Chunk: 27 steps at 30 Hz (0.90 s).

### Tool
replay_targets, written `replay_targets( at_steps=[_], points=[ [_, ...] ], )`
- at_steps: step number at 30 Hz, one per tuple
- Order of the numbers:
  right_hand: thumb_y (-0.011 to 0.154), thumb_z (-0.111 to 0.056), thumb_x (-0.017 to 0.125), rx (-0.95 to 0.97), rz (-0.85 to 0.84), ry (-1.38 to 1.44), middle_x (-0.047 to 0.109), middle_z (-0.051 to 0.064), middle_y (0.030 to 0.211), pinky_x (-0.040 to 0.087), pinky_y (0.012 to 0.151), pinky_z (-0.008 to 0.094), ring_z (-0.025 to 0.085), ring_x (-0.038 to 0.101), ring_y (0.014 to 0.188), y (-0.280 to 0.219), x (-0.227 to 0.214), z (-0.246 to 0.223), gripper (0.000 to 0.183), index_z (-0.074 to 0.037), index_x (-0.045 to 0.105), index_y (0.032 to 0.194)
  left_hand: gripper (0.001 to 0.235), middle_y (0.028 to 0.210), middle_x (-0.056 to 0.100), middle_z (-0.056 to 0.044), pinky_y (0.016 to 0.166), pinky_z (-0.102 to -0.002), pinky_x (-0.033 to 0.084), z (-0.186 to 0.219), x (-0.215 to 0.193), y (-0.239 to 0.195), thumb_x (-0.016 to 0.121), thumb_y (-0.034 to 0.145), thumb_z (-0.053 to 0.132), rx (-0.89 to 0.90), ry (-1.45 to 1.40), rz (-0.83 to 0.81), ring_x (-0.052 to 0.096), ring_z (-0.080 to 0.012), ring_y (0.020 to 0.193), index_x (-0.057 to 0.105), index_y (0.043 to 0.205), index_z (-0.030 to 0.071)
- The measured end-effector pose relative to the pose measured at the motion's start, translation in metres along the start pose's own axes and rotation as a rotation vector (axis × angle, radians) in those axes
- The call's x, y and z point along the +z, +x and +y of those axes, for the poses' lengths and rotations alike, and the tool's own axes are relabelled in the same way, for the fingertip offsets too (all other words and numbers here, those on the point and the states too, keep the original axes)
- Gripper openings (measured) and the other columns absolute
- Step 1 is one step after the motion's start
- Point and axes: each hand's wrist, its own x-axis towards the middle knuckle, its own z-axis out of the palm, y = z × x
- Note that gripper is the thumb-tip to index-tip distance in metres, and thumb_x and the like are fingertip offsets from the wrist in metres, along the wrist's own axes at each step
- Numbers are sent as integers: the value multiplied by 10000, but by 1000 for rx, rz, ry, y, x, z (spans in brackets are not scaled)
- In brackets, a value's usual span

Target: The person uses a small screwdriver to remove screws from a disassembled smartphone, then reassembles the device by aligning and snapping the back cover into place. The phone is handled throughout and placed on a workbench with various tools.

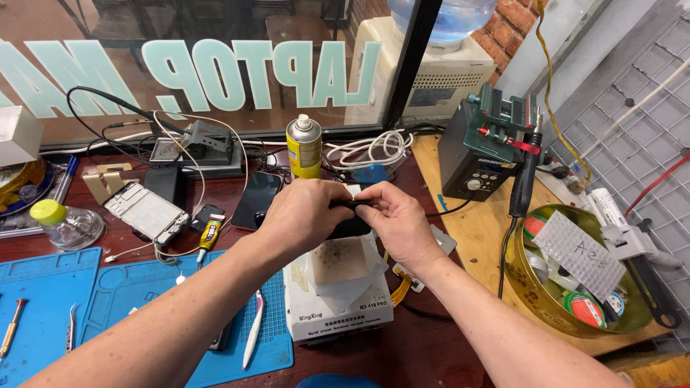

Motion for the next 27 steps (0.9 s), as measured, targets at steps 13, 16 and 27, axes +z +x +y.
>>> replay_targets(
  at_steps=[13,16,27],
  points=[
    [879,-132,735,-68,-18,-574,797,33,867,573,735,265,88,718,787,3,8,-31,147,-79,755,1014,193,875,779,-107,793,-428,568,-8,-9,-2,773,797,249,-38,15,11,744,-305,862,810,967,166],
    [873,-129,738,-105,-35,-555,790,28,838,569,732,269,89,706,776,4,7,-32,121,-68,753,976,179,877,783,-83,781,-424,567,-5,-9,-1,770,798,255,-34,29,8,743,-296,865,805,951,169],
    [874,-152,727,-150,-94,-621,794,73,909,588,783,310,167,762,836,7,6,-43,171,-60,725,1019,333,944,803,-98,798,-323,602,-56,-30,-10,808,743,226,-29,-183,1,789,-181,880,785,1042,80]
  ],
)
